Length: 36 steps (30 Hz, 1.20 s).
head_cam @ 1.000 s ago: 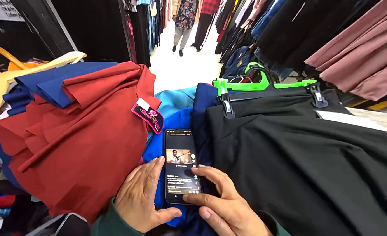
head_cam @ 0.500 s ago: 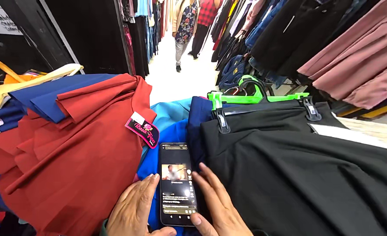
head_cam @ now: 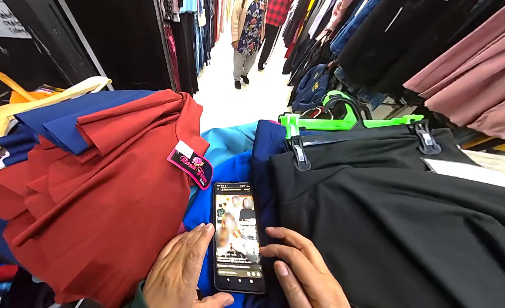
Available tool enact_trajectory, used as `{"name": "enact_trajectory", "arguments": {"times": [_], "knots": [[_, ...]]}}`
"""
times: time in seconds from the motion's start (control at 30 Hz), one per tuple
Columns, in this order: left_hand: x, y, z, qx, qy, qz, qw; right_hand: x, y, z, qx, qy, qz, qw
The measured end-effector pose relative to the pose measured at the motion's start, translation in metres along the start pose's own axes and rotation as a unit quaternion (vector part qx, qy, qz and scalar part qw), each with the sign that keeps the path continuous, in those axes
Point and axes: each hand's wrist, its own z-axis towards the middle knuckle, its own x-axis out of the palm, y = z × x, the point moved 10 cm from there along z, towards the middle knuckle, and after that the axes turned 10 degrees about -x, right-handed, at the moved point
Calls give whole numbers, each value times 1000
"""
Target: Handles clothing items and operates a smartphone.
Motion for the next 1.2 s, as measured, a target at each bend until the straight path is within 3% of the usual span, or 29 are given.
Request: {"name": "enact_trajectory", "arguments": {"times": [1.0, 1.2], "knots": [[-1, 1, 2, 0, 5, -26, 1000, 3, -2, 2, -20, 15, 9, 1000], [-2, 1, 4, -13, -2, -15, 1000, 5, -12, 0, 21, 0, -84, 996]]}}
